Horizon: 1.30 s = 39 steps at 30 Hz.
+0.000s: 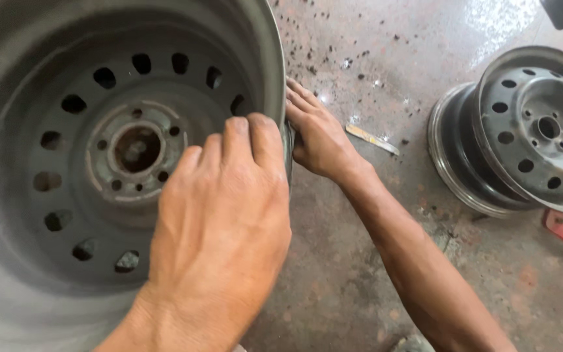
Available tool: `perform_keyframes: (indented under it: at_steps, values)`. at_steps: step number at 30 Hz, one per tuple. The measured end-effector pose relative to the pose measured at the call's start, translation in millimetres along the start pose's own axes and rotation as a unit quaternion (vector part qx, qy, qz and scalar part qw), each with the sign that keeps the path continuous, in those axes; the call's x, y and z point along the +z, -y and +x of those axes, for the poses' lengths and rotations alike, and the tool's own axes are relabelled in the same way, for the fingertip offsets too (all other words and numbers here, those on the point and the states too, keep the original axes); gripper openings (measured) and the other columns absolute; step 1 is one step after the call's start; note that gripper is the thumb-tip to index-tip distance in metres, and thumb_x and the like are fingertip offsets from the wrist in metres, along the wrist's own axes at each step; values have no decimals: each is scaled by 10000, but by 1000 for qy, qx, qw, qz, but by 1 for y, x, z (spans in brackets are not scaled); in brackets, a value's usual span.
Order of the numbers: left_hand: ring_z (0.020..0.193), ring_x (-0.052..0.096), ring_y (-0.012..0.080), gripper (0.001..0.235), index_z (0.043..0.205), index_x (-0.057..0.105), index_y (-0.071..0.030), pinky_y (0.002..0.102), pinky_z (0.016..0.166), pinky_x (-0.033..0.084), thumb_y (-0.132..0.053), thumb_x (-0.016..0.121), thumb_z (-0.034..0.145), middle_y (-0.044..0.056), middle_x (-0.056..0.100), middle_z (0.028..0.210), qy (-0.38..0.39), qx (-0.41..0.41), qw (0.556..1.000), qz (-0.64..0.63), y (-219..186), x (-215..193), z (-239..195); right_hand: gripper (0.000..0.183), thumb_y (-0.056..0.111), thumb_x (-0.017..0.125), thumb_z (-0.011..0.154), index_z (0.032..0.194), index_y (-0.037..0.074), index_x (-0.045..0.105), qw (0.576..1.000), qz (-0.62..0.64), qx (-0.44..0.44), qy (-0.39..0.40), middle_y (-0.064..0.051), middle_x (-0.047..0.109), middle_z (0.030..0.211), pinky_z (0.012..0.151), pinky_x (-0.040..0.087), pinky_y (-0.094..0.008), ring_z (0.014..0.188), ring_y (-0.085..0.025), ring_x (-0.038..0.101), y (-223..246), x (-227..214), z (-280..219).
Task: The person scrubs the inner rim of a car wheel with a dark abrasive pad, moving around the circumference. They hold the wheel steady with one hand while scrubbing with the other. The wheel is positioned upright on a concrete floor next to a stack of similar wheels.
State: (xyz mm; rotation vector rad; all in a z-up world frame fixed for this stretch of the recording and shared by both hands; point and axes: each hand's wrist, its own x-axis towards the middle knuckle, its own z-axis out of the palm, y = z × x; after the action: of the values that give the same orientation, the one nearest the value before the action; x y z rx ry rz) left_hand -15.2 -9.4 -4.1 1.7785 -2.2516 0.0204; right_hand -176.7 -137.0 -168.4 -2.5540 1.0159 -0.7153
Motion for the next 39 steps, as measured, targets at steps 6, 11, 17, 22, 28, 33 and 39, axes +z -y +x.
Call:
perform_keyframes:
  at_steps: [6, 11, 17, 22, 28, 33, 39]
  values:
    - [893, 696, 284, 450, 1214, 562, 130, 372, 797, 539, -78, 630, 821, 241, 663, 1028, -13, 14, 1000, 6, 2, 0, 2, 834, -2, 721, 741, 1524, -17, 435, 997, 42, 28, -66, -236, 363, 1622, 1287, 264, -485, 1533, -393, 327, 68, 12, -76]
    - [857, 693, 275, 411, 1172, 572, 116, 360, 757, 541, -71, 659, 817, 238, 660, 1019, 3, 23, 999, 49, 2, 2, 0, 818, -116, 577, 722, 1526, 11, 492, 996, 82, 43, -11, -225, 376, 1661, 1308, 331, -424, 1585, -394, 321, 13, 2, -27]
    - [910, 688, 264, 503, 1249, 565, 119, 356, 820, 536, -114, 669, 815, 213, 656, 1043, -9, 24, 999, 41, 1, 5, -1, 681, 33, 730, 847, 1489, 46, 504, 993, 20, 84, -85, -203, 427, 1616, 1276, 314, -464, 1545, -385, 357, 88, 25, -91]
    - [896, 685, 291, 389, 1175, 582, 90, 392, 797, 530, -54, 636, 818, 201, 657, 1007, -34, 9, 999, -12, 4, 7, -1, 767, -101, 577, 693, 1450, 26, 582, 994, 54, 93, -12, -325, 348, 1604, 1230, 324, -464, 1528, -447, 288, 13, -6, -19]
    - [871, 687, 311, 320, 1124, 582, 82, 413, 778, 531, -24, 613, 823, 205, 652, 971, -40, 0, 998, -56, 5, 3, 1, 584, 108, 628, 911, 1484, 23, 550, 869, 411, 271, -53, -209, 549, 1410, 1101, 471, -419, 1295, -292, 557, 56, -14, -47]
    - [892, 688, 331, 295, 1111, 585, 68, 430, 783, 529, -8, 595, 826, 216, 656, 993, -28, -13, 997, -74, 5, 1, 3, 492, 236, 605, 984, 1346, -96, 622, 684, 620, 331, -193, -142, 727, 1151, 953, 533, -347, 1050, -200, 669, 65, 7, -33]
    - [909, 687, 348, 343, 1129, 571, 94, 440, 787, 524, -12, 578, 804, 244, 652, 1013, -20, -16, 994, -105, 5, 0, 1, 426, 74, 725, 898, 1286, 83, 549, 702, 534, 398, -252, -89, 738, 997, 739, 571, -323, 840, -145, 687, 67, 20, -34]
